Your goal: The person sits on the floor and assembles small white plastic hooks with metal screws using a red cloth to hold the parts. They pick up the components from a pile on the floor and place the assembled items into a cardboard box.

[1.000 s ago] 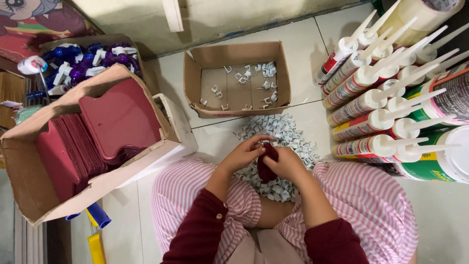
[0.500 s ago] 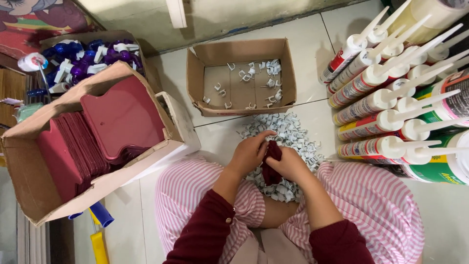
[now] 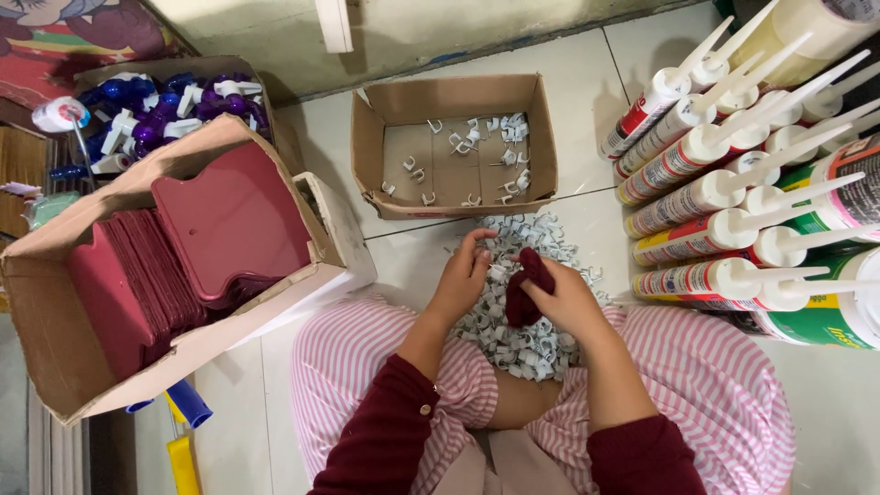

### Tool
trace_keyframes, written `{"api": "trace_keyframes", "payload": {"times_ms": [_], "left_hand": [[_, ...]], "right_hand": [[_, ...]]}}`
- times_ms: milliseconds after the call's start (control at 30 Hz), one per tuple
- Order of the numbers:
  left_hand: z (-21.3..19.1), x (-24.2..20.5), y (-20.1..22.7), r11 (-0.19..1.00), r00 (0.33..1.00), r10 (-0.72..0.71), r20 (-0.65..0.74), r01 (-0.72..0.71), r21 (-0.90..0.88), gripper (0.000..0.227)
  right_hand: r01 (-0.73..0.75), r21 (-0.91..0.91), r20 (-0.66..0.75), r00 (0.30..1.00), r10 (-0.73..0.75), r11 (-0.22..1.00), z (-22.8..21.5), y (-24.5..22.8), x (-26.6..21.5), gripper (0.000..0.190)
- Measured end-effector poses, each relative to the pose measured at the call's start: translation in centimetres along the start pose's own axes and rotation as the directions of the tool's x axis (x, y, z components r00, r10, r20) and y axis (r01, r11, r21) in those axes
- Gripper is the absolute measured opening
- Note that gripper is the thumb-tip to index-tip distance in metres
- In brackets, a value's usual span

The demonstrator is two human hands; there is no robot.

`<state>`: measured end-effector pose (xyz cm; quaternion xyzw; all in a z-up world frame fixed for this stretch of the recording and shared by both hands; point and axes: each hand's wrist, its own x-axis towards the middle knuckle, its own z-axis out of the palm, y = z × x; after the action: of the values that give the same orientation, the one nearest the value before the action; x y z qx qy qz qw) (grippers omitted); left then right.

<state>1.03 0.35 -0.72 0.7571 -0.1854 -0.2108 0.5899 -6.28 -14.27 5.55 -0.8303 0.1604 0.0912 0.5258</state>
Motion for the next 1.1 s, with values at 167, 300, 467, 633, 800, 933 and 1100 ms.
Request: {"api": "trace_keyframes", "payload": {"times_ms": [167, 300, 467, 633, 800, 933, 1100], "left_hand": [[0.3, -0.3, 0.5, 0.998, 0.995, -0.016, 0.098, 0.022, -0.059, 0.03], [1.4, 0.2, -2.7, 0.99, 0.975, -0.038, 0.22, 0.067, -0.125, 0.033], [1.1, -0.4, -0.6, 0.984, 0.97, -0.009, 0.242, 0.052, -0.172, 0.032], [1.0, -0.5, -0.1, 0.995, 0.972, -0.023, 0.233, 0.045, -0.088, 0.033], [0.3, -0.2, -0.6, 0.995, 0.99, -0.098, 0.099, 0.096, 0.022, 0.031], [-0.5, 1.3, 2.3, 0.999, 1.0, -0.01, -0.021, 0.011, 0.049, 0.031], [-2.0, 3.2, 5.2, 0.958, 0.958, 0.281, -0.056, -0.284, -0.043, 0.04]], "right_hand": [[0.03, 0.085, 0.039, 0.999, -0.033, 0.996, 1.6, 2.5, 1.0, 0.033], [0.053, 0.026, 0.047, 0.997, -0.055, 0.998, 1.3, 4.1, 1.2, 0.038], [-0.006, -0.09, 0.013, 1.0, 0.007, 0.996, 1.2, 3.9, 1.1, 0.036], [-0.046, -0.273, -0.021, 0.999, 0.042, 0.961, 0.8, 3.7, 1.1, 0.033], [-0.172, -0.229, -0.197, 0.972, 0.127, 0.958, 0.2, 3.2, 1.2, 0.035], [-0.146, 0.024, -0.298, 0.943, 0.147, 0.989, 0.1, 4.1, 1.4, 0.034], [-0.098, 0.149, -0.302, 0.943, 0.14, 0.984, -0.1, 3.3, 1.1, 0.037]]}}
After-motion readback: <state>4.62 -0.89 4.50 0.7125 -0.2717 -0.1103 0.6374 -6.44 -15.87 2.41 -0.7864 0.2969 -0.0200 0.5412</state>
